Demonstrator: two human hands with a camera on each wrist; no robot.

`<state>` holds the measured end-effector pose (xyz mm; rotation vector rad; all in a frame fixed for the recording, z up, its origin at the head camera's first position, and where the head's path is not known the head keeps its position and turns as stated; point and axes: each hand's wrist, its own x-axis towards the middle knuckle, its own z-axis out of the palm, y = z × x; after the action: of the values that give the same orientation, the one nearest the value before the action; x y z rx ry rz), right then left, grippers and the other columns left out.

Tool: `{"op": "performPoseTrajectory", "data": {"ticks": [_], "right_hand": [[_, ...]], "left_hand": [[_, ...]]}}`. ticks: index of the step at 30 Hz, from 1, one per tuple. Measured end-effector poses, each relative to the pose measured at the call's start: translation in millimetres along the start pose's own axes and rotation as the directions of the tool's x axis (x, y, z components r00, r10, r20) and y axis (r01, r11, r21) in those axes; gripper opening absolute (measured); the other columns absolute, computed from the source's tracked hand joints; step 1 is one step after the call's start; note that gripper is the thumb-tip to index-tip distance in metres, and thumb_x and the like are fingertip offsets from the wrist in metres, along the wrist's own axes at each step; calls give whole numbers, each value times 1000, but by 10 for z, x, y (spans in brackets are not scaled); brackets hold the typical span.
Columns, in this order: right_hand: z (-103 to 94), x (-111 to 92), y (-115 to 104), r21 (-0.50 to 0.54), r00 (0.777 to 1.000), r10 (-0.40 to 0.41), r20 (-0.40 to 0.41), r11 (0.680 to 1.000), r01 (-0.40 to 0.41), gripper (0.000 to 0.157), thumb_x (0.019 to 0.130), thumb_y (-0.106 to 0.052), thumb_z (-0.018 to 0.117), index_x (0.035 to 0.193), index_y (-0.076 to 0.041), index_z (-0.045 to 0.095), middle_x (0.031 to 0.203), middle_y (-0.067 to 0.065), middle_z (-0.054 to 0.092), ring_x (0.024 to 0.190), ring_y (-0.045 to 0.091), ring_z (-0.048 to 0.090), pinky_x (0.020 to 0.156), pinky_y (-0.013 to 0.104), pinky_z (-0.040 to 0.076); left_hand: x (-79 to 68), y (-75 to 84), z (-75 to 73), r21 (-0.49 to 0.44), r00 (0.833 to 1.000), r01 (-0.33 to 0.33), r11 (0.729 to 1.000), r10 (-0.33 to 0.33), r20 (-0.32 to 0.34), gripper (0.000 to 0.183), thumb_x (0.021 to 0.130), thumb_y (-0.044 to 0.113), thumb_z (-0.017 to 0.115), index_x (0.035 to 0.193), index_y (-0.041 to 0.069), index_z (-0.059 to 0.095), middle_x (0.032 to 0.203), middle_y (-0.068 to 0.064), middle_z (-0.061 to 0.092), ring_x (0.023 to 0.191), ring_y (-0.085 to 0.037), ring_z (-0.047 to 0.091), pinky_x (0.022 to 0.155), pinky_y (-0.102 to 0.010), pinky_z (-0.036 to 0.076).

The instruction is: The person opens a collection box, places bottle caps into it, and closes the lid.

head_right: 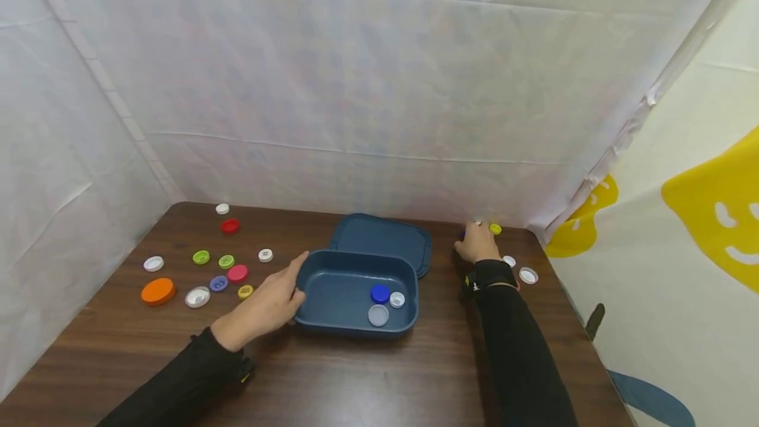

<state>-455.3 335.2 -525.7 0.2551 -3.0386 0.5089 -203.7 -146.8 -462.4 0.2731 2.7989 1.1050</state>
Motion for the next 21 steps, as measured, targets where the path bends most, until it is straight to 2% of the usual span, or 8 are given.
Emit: {"op": "performPoseTrajectory", "data": {"ticks": [4, 9, 15, 18, 21], "right_hand": [[163, 165, 223, 38, 1000, 11, -7, 999, -10, 55, 100, -21, 84, 144, 10, 73, 148, 44, 67, 145, 68, 55, 116, 76, 57], [359, 248, 448, 25, 992, -79, -94, 996, 81, 34, 96, -18, 82, 123, 3, 86, 127, 32, 81, 136, 63, 60, 111, 76, 58], [432, 263, 529, 26, 985, -132, -111, 990, 136, 23, 95, -15, 87, 114, -1, 88, 115, 23, 86, 114, 52, 78, 100, 67, 66], [400, 169, 435, 35, 983, -139, -122, 989, 144, 23, 94, -13, 87, 114, -1, 87, 112, 20, 87, 107, 48, 81, 96, 64, 67], [179, -104, 92, 44, 987, -115, -112, 992, 120, 24, 96, -11, 85, 116, 1, 86, 115, 23, 86, 109, 49, 81, 98, 63, 67]], "left_hand": [[5, 1, 7, 8, 1000, 5, 1000, -5, -1, 82, 114, 3, 60, 185, 2, 20, 168, -32, 55, 69, -12, 69, 67, -28, 62], [3, -4, 10, 0, 1000, 0, 1000, 0, 3, 82, 113, 2, 60, 185, 2, 20, 168, -32, 55, 71, -12, 69, 67, -28, 63], [1, -1, 13, -6, 1000, 3, 1000, -3, 13, 83, 114, 3, 60, 185, 4, 19, 169, -32, 54, 68, -12, 69, 66, -27, 62], [-4, 8, 8, -10, 1000, -5, 1000, 5, 8, 83, 113, 3, 60, 185, 3, 19, 168, -33, 54, 66, -12, 70, 65, -27, 62], [-10, 13, 6, -17, 1000, -10, 1000, 10, 8, 83, 113, 2, 59, 185, 3, 19, 168, -34, 54, 66, -12, 70, 65, -28, 62]]}}
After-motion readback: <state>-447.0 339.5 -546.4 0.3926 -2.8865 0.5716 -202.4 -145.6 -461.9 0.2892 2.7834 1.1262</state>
